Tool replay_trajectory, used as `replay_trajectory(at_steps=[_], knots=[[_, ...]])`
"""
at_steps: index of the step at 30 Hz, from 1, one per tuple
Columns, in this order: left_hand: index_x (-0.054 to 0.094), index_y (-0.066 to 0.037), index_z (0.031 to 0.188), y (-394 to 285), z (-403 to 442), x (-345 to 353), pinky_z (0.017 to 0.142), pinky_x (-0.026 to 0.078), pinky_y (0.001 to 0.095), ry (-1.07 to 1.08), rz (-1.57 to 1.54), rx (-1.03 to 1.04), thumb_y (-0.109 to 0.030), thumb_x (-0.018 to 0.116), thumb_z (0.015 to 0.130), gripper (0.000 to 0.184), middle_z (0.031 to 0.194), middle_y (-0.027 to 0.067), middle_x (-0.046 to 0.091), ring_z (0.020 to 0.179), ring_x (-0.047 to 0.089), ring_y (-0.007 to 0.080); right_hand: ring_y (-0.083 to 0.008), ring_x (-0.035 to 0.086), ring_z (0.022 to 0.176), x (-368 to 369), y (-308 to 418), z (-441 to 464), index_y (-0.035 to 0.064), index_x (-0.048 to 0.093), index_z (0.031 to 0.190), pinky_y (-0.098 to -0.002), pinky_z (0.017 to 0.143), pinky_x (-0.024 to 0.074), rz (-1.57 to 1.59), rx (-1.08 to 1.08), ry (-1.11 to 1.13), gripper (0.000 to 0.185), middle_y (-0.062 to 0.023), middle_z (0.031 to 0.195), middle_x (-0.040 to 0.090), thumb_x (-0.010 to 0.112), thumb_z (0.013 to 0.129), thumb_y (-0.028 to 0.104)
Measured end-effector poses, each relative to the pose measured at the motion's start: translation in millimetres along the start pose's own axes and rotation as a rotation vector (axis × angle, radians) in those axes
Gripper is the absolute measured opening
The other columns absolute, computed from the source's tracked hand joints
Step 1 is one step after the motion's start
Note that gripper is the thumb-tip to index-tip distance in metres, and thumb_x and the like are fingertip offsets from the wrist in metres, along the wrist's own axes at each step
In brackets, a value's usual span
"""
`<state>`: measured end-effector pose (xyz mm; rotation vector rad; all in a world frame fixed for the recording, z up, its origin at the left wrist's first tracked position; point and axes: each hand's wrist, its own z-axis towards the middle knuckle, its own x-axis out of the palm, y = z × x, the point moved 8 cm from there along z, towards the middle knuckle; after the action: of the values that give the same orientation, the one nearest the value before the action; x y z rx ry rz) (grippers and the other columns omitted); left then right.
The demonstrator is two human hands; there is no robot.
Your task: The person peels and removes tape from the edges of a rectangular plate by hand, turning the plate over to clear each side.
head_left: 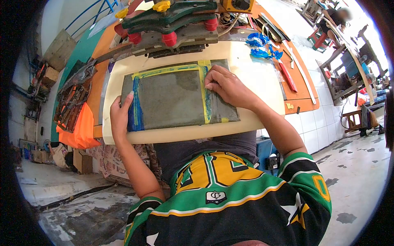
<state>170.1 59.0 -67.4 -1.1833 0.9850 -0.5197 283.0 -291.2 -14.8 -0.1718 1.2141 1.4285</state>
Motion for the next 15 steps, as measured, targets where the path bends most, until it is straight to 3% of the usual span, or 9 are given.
replay_trajectory(at_steps=[15], knots=[[0.067,0.006,0.117,-4,-2,1,0.079,0.052,0.0270,0.020,-0.012,0.013,-0.045,0.073,0.097,0.055,0.098,0.0072,0.071,0.084,0.063,0.0129,-0.0363,0.064,0.096,-5,-13,-2,0.0010,0.057,0.109,-0.0403,0.085,0.0501,0.115,0.162,-0.146,0.014,-0.0169,0.102,0.064,0.060,0.104,0.014]])
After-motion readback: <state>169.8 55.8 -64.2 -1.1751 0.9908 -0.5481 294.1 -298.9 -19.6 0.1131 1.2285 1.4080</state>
